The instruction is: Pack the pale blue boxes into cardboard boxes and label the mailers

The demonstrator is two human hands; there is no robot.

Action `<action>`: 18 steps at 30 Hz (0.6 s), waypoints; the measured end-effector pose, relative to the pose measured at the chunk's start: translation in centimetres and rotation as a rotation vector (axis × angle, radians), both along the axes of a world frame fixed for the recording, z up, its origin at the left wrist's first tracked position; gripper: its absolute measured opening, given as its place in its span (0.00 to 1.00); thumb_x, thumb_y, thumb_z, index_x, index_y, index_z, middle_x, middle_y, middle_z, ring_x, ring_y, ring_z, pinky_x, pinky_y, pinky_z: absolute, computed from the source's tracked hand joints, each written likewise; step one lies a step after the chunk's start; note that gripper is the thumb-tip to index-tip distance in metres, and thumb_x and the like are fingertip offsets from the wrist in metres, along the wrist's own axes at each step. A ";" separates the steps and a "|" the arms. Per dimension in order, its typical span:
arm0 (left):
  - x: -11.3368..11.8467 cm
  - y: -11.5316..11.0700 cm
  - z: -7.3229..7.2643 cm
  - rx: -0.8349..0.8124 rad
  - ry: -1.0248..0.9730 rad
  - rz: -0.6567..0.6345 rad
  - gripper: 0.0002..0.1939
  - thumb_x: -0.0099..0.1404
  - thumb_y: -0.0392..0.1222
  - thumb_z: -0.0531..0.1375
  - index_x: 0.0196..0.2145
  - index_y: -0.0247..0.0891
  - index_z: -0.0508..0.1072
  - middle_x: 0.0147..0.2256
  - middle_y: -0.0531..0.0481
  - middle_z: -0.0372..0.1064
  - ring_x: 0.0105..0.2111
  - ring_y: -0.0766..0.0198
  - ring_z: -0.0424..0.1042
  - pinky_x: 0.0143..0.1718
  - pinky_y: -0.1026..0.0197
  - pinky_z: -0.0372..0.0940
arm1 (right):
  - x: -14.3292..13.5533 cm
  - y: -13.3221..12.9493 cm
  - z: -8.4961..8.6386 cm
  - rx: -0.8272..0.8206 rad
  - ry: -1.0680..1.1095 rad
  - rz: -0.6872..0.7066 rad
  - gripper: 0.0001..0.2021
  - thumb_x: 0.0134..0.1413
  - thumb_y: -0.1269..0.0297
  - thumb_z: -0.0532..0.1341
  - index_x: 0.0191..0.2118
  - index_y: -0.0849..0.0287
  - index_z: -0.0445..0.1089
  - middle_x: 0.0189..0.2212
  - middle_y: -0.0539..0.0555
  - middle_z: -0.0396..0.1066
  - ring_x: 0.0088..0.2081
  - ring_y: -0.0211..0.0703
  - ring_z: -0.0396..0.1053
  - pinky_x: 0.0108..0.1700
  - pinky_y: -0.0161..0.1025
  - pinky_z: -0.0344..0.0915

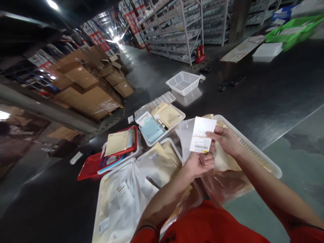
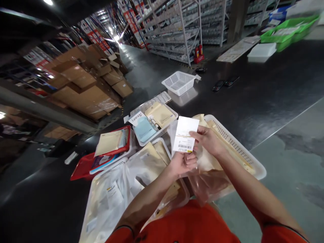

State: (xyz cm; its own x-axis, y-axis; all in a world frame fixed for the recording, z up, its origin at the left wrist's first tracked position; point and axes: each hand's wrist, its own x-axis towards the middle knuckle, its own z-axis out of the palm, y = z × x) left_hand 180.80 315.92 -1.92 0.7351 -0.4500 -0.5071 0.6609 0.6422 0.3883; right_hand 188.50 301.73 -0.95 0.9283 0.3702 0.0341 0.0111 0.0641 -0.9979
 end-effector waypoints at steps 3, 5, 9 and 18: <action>0.0 -0.1 -0.1 0.114 0.044 0.070 0.04 0.59 0.37 0.60 0.30 0.33 0.73 0.18 0.53 0.58 0.17 0.69 0.58 0.21 0.66 0.54 | 0.3 0.2 -0.6 -0.003 0.050 -0.114 0.20 0.46 0.45 0.72 0.29 0.60 0.75 0.23 0.52 0.72 0.23 0.39 0.66 0.26 0.36 0.63; -0.2 0.1 -0.4 0.187 -0.012 0.113 0.03 0.55 0.35 0.61 0.29 0.33 0.71 0.24 0.47 0.69 0.21 0.65 0.68 0.26 0.63 0.62 | 0.4 0.3 -1.2 0.014 0.102 -0.136 0.21 0.45 0.44 0.72 0.30 0.60 0.75 0.25 0.54 0.74 0.24 0.41 0.69 0.29 0.39 0.68; -0.2 0.7 -1.5 0.385 -0.248 0.224 0.12 0.56 0.45 0.65 0.34 0.36 0.70 0.29 0.46 0.75 0.24 0.60 0.73 0.28 0.58 0.67 | 0.3 0.2 -2.3 0.047 0.169 -0.173 0.22 0.41 0.44 0.73 0.28 0.59 0.74 0.30 0.56 0.76 0.30 0.44 0.72 0.33 0.39 0.71; 2.3 4.8 -1.2 1.018 -0.518 0.213 0.16 0.69 0.46 0.58 0.24 0.40 0.65 0.18 0.56 0.64 0.19 0.66 0.64 0.25 0.62 0.60 | -0.4 -1.2 -2.8 0.202 0.237 -0.225 0.20 0.35 0.50 0.77 0.32 0.57 0.78 0.33 0.53 0.75 0.32 0.38 0.68 0.32 0.33 0.71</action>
State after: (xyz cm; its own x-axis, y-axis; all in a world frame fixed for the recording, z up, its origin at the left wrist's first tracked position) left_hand 183.08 320.75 -3.12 0.9722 0.1506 -0.1795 0.1879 -0.0438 0.9812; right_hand 188.06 300.57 -3.71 0.9765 0.1636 -0.1400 -0.1822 0.2817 -0.9420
